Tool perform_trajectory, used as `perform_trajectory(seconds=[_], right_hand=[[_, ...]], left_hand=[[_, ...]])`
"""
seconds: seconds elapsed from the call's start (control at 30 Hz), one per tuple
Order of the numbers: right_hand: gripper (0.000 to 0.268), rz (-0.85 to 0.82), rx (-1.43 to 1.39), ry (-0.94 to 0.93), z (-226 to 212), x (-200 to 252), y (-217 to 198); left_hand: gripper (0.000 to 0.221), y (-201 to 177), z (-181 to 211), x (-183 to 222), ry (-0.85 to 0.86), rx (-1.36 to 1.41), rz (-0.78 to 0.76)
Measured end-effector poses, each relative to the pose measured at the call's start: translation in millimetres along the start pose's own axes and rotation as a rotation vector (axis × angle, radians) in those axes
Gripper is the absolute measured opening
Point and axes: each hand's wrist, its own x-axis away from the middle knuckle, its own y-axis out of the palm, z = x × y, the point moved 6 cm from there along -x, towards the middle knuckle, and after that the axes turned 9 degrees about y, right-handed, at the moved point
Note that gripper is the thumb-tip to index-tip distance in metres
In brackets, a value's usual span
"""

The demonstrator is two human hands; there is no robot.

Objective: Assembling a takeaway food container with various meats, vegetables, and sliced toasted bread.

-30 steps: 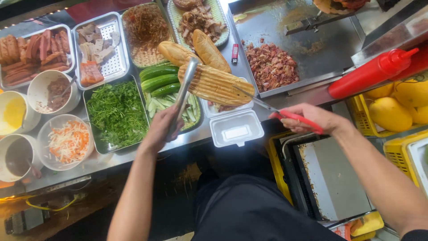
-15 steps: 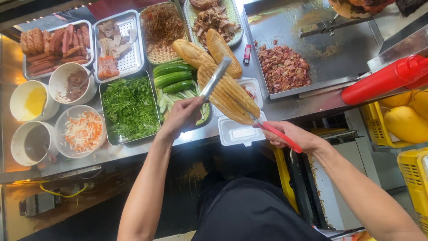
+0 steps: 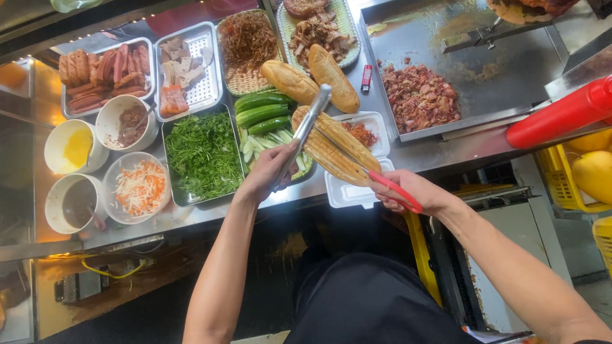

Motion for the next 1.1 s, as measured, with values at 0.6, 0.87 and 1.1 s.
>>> perform_trajectory(seconds=[0.6,0.87,1.1], right_hand=[[0.061,0.602,0.555,-0.332,-64,-13,-63],[0.058,1.142,0.974,-0.627,-148,-162,-99],[0.049,1.113,0.945,-0.757,-171,-121,-20]], left_hand=[[0.029,-44,-61,47,0.009,0.366,0.327],[0.033,-66,-72,109,0.068,0.61,0.385],[0.051,-123,-98,174,0.244,0.66,0.429]])
